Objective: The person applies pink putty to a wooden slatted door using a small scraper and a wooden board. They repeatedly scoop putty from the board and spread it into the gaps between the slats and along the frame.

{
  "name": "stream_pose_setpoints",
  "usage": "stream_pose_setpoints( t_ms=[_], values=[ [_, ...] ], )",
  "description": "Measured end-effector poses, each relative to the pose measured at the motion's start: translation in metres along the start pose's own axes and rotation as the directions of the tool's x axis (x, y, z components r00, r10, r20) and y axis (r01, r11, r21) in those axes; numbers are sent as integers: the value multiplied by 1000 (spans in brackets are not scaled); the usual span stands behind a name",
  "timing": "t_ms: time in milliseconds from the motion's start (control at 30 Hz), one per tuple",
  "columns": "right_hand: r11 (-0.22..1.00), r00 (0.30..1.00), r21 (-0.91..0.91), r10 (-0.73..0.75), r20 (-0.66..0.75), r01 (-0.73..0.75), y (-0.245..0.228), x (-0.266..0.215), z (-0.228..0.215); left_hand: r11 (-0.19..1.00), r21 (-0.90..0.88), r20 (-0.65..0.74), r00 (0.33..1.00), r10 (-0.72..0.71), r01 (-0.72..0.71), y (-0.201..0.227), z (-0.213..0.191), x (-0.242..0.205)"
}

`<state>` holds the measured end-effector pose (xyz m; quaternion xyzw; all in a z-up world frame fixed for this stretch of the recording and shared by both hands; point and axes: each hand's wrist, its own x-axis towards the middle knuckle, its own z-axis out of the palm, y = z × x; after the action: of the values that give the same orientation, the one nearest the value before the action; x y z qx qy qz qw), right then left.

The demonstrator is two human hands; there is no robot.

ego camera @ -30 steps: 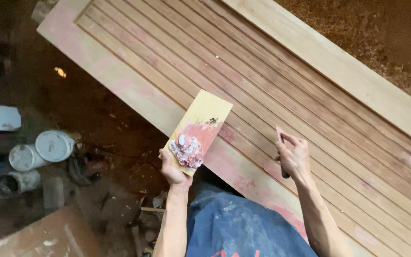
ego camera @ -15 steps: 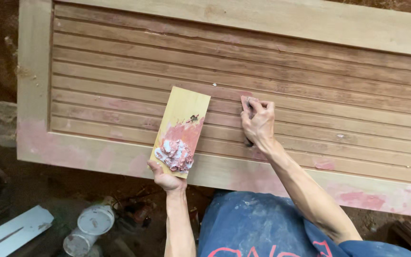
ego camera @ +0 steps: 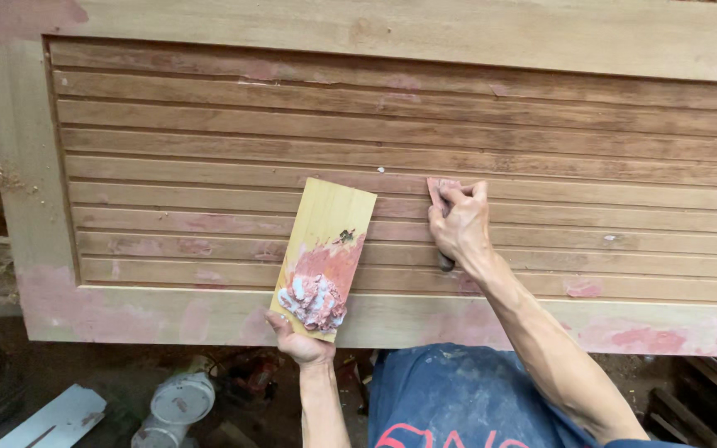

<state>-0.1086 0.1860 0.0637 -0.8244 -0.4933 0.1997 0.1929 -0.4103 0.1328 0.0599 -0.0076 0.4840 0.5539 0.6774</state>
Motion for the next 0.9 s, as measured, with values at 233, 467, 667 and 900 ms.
stream_pose_setpoints(
  t_ms=[233,467,667,900],
  values=[
    [977,964,15,205,171,-211,-12,12,-12,999,-12,-4,999,-35,35,1,1,4],
    [964,906,0,249,342,-265,-26,19,-48,998,-42,32,999,39,-38,-7,-5,2],
    [910,905,387,-34,425,-147,-28,-30,-86,994,-80,86,992,88,-81,-20,20,-3],
    [899,813,334,-409,414,282,-50,-89,-134,981,-134,109,982,155,-140,-14,72,-65]
  ],
)
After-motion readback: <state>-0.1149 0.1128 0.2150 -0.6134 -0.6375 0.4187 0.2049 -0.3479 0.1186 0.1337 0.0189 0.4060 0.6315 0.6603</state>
